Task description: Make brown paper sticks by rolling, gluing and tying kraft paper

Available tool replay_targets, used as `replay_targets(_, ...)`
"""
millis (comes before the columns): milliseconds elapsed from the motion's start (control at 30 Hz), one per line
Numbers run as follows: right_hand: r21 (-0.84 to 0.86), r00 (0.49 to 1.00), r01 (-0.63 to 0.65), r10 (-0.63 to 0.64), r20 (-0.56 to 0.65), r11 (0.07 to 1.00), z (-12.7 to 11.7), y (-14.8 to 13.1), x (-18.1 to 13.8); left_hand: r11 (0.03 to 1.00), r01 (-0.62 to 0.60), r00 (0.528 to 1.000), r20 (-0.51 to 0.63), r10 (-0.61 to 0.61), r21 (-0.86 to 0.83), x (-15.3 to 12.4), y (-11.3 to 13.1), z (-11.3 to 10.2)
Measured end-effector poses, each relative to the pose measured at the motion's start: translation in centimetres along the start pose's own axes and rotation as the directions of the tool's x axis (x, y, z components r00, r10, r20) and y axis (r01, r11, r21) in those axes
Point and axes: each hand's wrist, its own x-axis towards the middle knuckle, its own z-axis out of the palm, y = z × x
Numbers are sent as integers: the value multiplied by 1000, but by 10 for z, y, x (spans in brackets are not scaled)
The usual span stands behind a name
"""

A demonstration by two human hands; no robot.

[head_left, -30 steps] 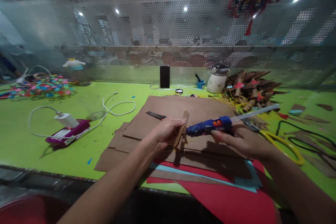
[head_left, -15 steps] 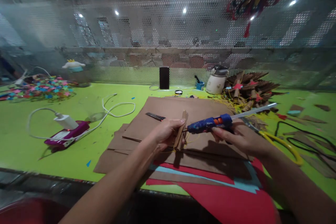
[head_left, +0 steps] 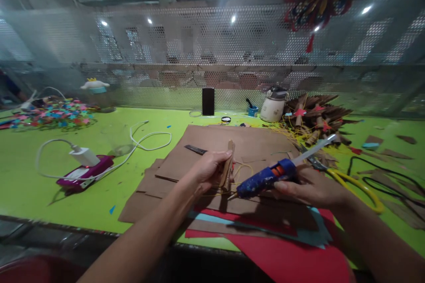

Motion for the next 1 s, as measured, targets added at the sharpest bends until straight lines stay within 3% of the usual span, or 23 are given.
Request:
replay_targets(100,2,987,-2,2,-160,1000,-10,0,3,999,-54,997,-57,53,-6,-1,0,2)
replay_targets(167,-47,948,-34,18,-317,998,-16,3,8,996,-91,992,-84,89,-13,-2,1,4)
replay_targets(300,-103,798,-208,108,-593,973,-21,29,21,990,-140,986,-86,140,1,-4,2,7)
replay_targets(400,-84,692,-302,157,-705,950,-19,52,33,985,-170,984,-47,172,35,-6,3,8)
replay_targets(467,-94,657,-349,172,-734,932,-19,61,44,981,-185,982,-17,186,53,-6,4,8)
replay_targets(600,-257,684,-418,116,-720,871,-22,61,78,975,-222,974,42,221,10,-7,3,7)
replay_targets(767,-344,719,-405,63,-692,847,-24,58,118,960,-274,957,78,278,-59,-6,2,5)
replay_targets(933,-339,722,-352,23,-691,872,-10,42,108,942,-332,943,8,332,-52,0,0,1)
replay_targets(1000,-318,751,-297,15,-661,900,4,26,97,930,-366,931,-28,365,-27,3,-2,-1)
